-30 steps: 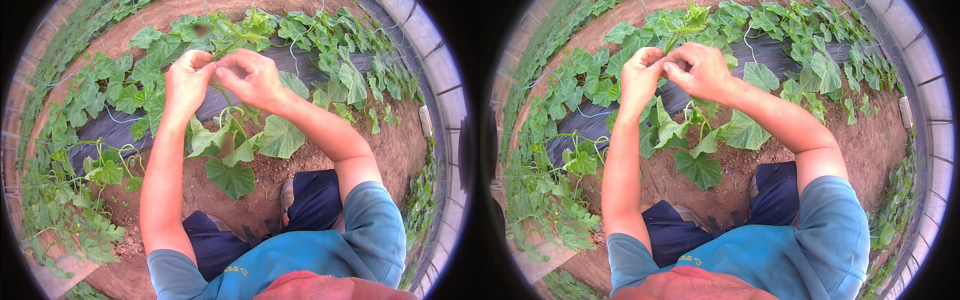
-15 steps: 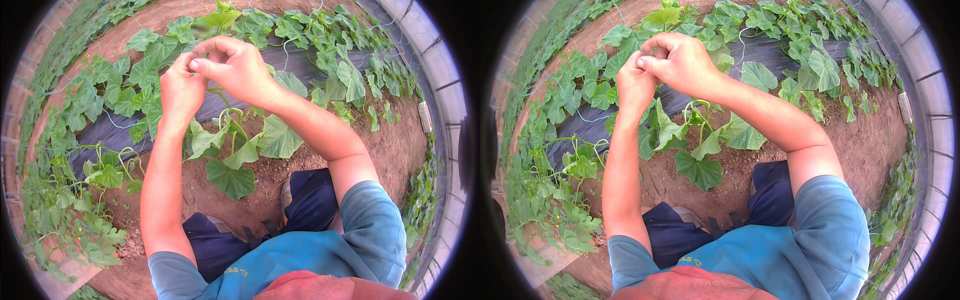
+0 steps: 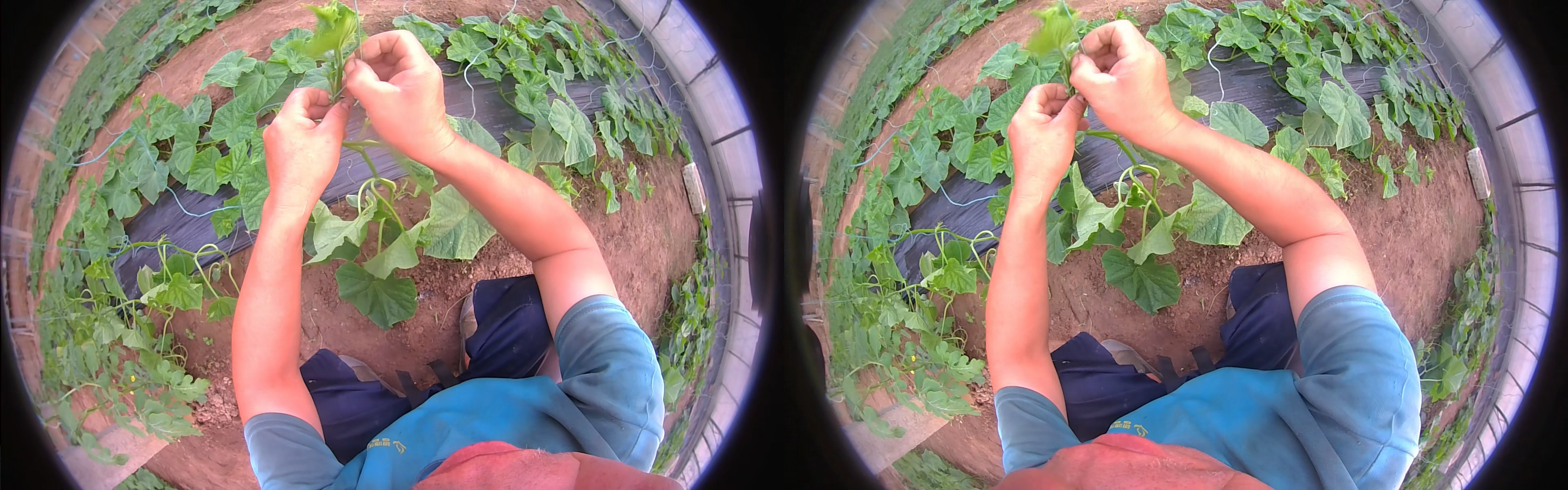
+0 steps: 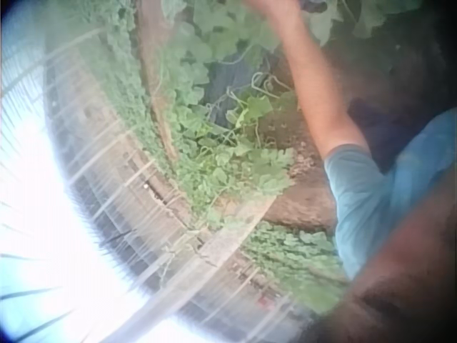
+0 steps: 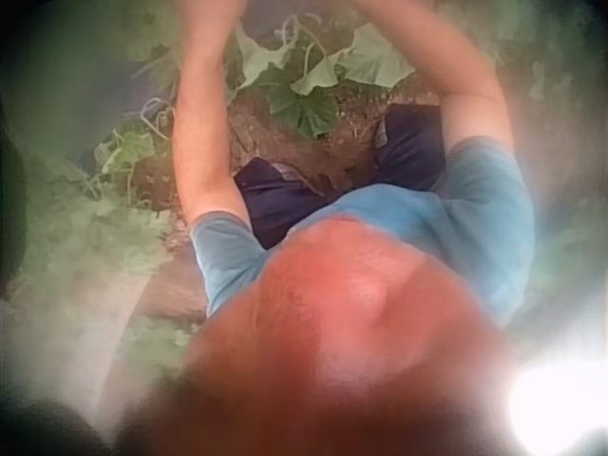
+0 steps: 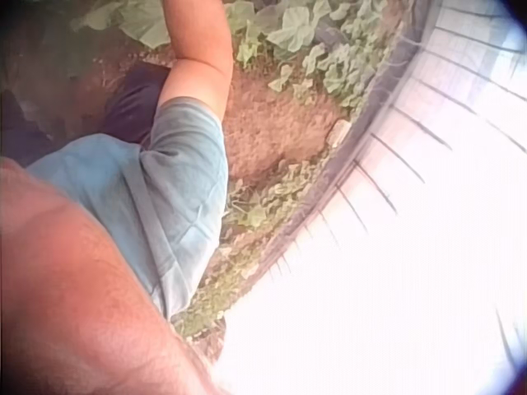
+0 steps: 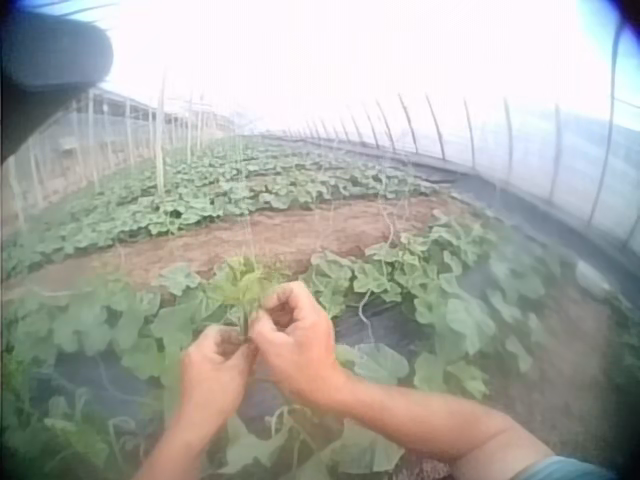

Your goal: The person ties cucumber vines to vertical strings in a greenhouse. They repeatedly reach up to secure the vines to the overhead support structure, then move along the row to repeat the process on adjacent plants.

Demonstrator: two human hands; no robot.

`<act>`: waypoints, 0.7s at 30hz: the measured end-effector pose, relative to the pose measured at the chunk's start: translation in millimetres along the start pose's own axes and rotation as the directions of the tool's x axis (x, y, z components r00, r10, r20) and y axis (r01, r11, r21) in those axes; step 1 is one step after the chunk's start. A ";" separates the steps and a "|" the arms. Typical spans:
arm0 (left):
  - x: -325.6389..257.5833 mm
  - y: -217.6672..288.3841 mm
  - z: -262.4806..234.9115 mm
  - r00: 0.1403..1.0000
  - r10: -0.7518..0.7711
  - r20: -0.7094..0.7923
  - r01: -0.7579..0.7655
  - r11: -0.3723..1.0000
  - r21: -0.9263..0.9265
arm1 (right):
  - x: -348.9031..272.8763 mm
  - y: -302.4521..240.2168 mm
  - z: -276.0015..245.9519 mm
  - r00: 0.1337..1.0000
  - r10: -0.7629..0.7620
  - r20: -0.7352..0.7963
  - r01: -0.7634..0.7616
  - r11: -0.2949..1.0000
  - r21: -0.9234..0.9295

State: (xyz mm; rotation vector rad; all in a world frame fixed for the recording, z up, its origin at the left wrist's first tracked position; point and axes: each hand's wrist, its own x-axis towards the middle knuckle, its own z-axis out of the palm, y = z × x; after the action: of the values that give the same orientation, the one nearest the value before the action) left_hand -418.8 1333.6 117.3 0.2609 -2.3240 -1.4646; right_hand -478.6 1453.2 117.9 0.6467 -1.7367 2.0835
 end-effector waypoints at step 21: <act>-5.5 -2.7 -12.1 0.979 0.171 0.113 -0.181 0.980 0.080 | 33.6 -37.9 -52.8 0.854 0.197 0.482 -0.186 0.980 -0.072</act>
State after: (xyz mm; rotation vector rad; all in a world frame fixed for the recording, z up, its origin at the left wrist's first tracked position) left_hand -409.0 1324.3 118.3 0.0001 -2.4302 -1.3190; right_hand -492.6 1511.4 159.9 1.1130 -2.1679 2.1547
